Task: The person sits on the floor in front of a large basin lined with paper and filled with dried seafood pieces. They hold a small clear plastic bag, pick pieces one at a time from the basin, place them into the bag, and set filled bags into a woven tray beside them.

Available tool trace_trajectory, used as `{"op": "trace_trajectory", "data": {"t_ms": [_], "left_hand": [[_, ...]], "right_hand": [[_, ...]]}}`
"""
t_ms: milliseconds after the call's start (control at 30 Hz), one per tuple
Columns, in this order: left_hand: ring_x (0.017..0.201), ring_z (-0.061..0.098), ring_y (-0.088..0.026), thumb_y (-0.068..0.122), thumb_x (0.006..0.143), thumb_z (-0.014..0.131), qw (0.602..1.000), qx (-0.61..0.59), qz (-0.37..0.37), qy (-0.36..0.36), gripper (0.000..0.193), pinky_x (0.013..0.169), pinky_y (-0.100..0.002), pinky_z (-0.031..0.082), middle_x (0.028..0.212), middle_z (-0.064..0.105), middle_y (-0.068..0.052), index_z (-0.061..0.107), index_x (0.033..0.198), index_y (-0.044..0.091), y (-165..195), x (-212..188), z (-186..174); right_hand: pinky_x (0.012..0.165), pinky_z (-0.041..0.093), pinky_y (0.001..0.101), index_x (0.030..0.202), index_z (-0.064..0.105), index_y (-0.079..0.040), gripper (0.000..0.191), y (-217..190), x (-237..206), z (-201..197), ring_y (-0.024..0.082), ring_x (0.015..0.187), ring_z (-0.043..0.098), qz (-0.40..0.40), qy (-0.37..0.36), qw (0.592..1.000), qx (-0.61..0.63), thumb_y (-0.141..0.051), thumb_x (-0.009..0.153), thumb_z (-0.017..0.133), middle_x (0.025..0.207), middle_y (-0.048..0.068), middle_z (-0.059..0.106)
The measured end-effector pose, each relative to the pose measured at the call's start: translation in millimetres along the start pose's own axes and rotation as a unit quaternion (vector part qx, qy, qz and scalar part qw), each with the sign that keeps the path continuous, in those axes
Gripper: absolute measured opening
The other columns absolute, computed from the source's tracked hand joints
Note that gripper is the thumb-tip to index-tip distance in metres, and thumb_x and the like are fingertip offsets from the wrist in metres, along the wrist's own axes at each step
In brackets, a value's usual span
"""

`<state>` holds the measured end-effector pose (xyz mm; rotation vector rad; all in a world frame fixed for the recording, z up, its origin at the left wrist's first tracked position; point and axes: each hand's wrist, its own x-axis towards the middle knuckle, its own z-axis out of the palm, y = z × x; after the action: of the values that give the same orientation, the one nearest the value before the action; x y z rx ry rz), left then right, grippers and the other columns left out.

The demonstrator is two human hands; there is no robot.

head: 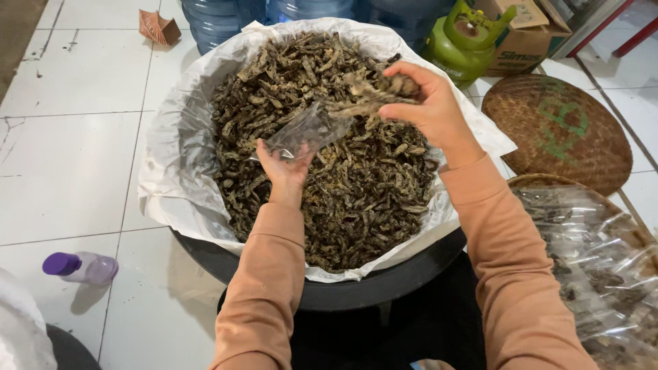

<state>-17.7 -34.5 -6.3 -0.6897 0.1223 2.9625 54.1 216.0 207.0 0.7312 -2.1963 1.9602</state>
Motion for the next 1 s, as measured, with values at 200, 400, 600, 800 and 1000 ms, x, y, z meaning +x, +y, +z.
{"op": "trace_trajectory", "data": {"t_ms": [200,400,600,800,1000], "left_hand": [[0.114,0.051,-0.039,0.06,0.093,0.055,1.0,0.012,-0.011,0.011,0.082,0.103,-0.07,0.052,0.134,0.043,-0.026,0.031,0.152,0.009,-2,-9,4],[0.112,0.059,-0.038,0.063,0.093,0.043,1.0,0.017,0.019,0.008,0.072,0.099,-0.062,0.054,0.133,0.051,-0.019,0.038,0.144,0.013,-5,-15,6],[0.117,0.057,-0.032,0.062,0.099,0.039,0.994,0.087,0.058,-0.032,0.068,0.106,-0.056,0.052,0.134,0.052,-0.018,0.044,0.138,0.008,-10,-16,5],[0.123,0.054,-0.035,0.063,0.099,0.036,0.997,0.051,0.039,-0.033,0.073,0.111,-0.06,0.049,0.133,0.048,-0.02,0.037,0.143,0.004,-18,-25,9],[0.135,0.051,-0.041,0.066,0.098,0.027,0.998,0.04,0.012,-0.036,0.081,0.112,-0.056,0.048,0.143,0.048,-0.026,0.035,0.149,0.003,-17,-36,18]], "right_hand": [[0.095,0.054,0.0293,0.125,0.07,-0.011,0.048,-8,-1,29,0.015,0.106,0.066,-0.051,-0.041,0.971,-0.229,-0.001,0.081,0.086,0.118,0.003,0.069],[0.091,0.053,0.0367,0.124,0.071,-0.016,0.053,-16,2,46,0.026,0.106,0.066,-0.07,-0.08,0.921,-0.375,-0.012,0.075,0.088,0.118,0.009,0.07],[0.085,0.054,0.0384,0.126,0.07,-0.019,0.055,-19,4,54,0.028,0.103,0.067,-0.039,-0.057,0.919,-0.387,-0.015,0.074,0.088,0.117,0.008,0.07],[0.104,0.051,0.0384,0.15,0.053,-0.018,0.061,0,11,53,0.029,0.129,0.056,-0.082,-0.099,0.947,-0.296,-0.003,0.095,0.073,0.142,0.014,0.052],[0.102,0.058,0.0314,0.148,0.056,-0.013,0.062,10,22,48,0.022,0.129,0.056,-0.087,-0.027,0.967,-0.238,0.013,0.092,0.067,0.141,0.009,0.05]]}}
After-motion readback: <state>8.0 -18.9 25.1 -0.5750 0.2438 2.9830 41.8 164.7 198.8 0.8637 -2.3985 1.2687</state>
